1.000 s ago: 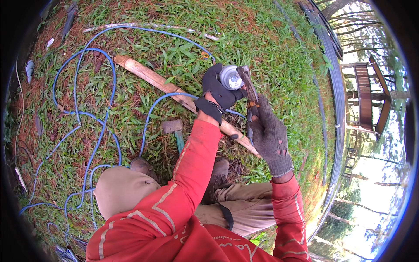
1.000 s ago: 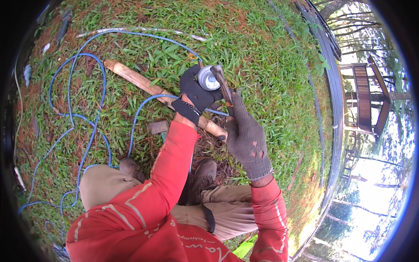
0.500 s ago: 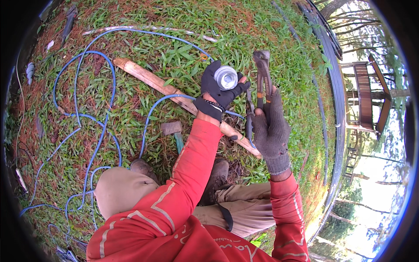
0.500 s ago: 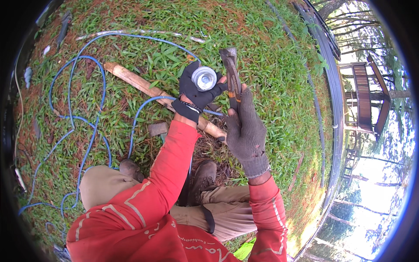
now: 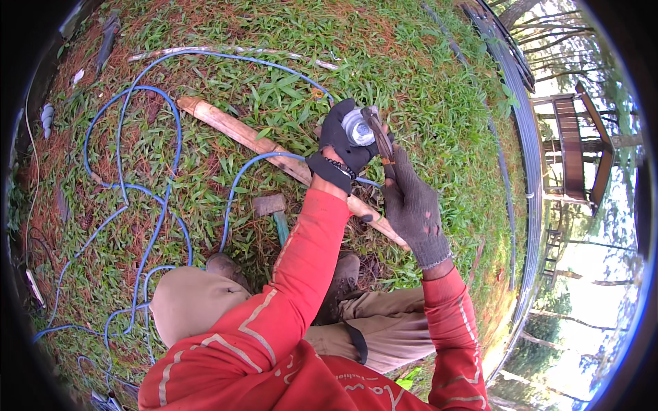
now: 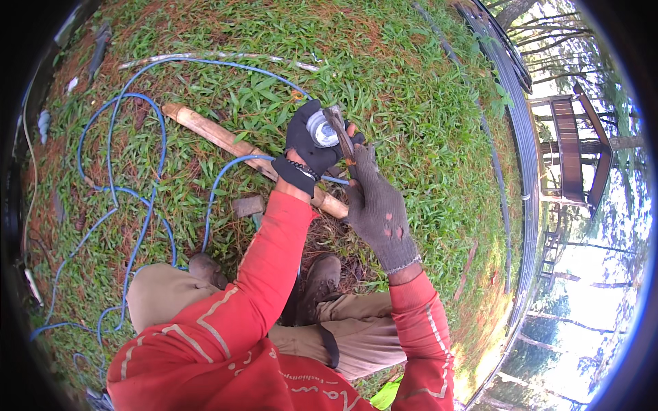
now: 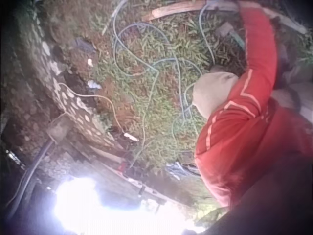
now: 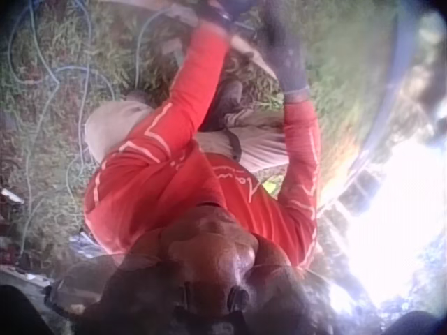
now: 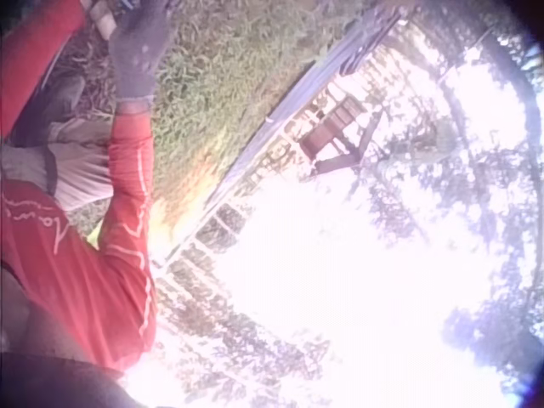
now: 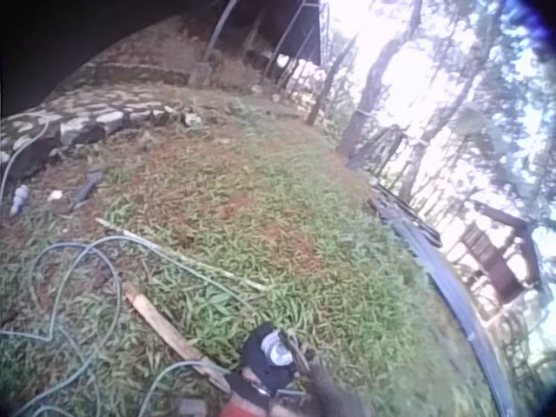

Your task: The person attaches a metal cap to a black pole using pliers to tighten the connection.

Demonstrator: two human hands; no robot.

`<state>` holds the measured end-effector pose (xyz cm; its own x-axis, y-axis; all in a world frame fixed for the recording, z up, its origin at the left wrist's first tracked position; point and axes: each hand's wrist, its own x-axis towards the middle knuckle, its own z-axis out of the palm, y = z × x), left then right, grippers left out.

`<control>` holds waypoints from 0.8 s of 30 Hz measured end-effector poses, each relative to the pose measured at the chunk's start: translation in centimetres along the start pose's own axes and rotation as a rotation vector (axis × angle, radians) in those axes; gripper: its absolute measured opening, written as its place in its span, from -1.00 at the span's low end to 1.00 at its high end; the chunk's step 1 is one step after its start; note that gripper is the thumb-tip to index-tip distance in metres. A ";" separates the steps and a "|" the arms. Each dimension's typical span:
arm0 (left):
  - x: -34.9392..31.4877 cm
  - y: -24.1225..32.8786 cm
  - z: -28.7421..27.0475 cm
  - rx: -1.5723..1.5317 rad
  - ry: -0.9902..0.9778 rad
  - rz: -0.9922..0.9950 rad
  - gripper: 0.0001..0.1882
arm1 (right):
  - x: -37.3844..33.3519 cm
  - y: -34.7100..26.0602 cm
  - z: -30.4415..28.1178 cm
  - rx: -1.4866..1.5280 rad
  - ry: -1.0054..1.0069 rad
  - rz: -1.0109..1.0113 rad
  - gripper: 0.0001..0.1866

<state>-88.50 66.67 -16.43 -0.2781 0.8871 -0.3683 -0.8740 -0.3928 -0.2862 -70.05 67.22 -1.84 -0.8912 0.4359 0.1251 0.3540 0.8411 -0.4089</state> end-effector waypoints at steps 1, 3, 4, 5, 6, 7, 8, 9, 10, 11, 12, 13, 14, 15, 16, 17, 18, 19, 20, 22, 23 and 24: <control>0.1 -0.1 0.0 0.000 0.000 -0.002 -0.61 | -0.4 -0.1 0.0 0.012 0.044 0.025 -0.32; 0.1 0.1 -0.6 -0.002 -0.034 0.034 -0.57 | -0.6 -0.4 0.2 0.039 0.075 0.048 -0.31; 0.1 0.3 -0.9 -0.002 -0.052 0.053 -0.54 | -0.5 -0.4 0.2 0.024 0.078 0.032 -0.30; 0.2 0.1 -0.7 0.078 -0.180 0.080 -0.52 | -0.3 -0.3 -0.3 -0.009 0.093 0.018 -0.28; 0.4 -0.1 -0.6 0.077 -0.186 0.071 -0.52 | -0.3 0.2 -0.2 -0.018 0.099 0.022 -0.28; 0.5 -0.3 -0.5 0.046 -0.119 0.019 -0.54 | -0.4 1.0 0.3 -0.053 0.068 -0.001 -0.28; 0.2 -0.1 -0.5 0.016 -0.045 -0.019 -0.55 | -0.3 1.2 0.5 -0.064 0.044 -0.019 -0.27; 1.1 -0.3 -1.2 0.110 -0.051 0.106 -0.56 | -0.3 1.2 0.6 -0.075 0.027 -0.033 -0.27; 1.4 -0.3 -1.5 0.109 -0.050 0.110 -0.56 | -0.3 1.1 0.4 -0.037 0.070 -0.058 -0.27; 0.9 -0.3 -1.5 0.095 -0.062 0.062 -0.54 | -0.6 1.1 0.5 0.010 0.105 -0.073 -0.26; 0.6 -0.7 -0.9 0.084 -0.087 0.004 -0.52 | -0.7 1.2 0.3 0.044 0.153 -0.088 -0.26; 0.1 -1.3 -0.5 0.109 -0.080 0.041 -0.52 | -0.9 1.3 0.3 0.041 0.156 -0.081 -0.26; 0.8 -0.9 -1.5 0.112 -0.091 0.043 -0.52 | -0.6 0.9 0.1 0.001 0.098 -0.063 -0.27; 1.3 -0.3 -2.9 0.402 -0.165 0.225 -0.53 | -0.3 0.5 0.0 -0.039 0.039 -0.044 -0.29; 1.2 -0.2 -3.3 0.543 -0.193 0.316 -0.54 | -0.3 0.6 0.1 -0.074 -0.030 -0.016 -0.31; 1.2 -0.1 -3.6 0.686 -0.218 0.408 -0.54 | -0.4 0.1 -0.1 -0.051 -0.041 0.055 -0.32; 1.3 0.1 -3.7 0.488 -0.181 0.304 -0.53 | -0.4 0.1 -0.2 -0.049 -0.046 0.053 -0.32; 0.9 -0.4 -3.0 0.290 -0.145 0.183 -0.51 | -0.7 0.5 -0.4 0.000 -0.001 0.072 -0.32; 0.4 -0.7 -1.7 0.095 -0.111 0.064 -0.48 | -0.9 0.8 -0.9 0.047 0.051 0.088 -0.32; -0.8 -0.5 -0.2 0.049 -0.063 -0.005 -0.52 | -0.8 1.0 -1.5 0.004 -0.005 0.120 -0.25; -0.7 0.7 -1.1 0.112 -0.149 -0.002 -0.55 | -0.5 0.5 -1.1 0.024 0.015 0.093 -0.26; 0.0 1.0 -2.1 0.165 -0.230 -0.016 -0.56 | -0.4 0.5 -0.9 0.032 0.033 0.081 -0.26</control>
<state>-88.50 65.75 -18.54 -0.3303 0.9320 -0.1489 -0.9269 -0.3501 -0.1351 -69.23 67.78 -1.30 -0.8501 0.5127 0.1203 0.4147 0.7925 -0.4471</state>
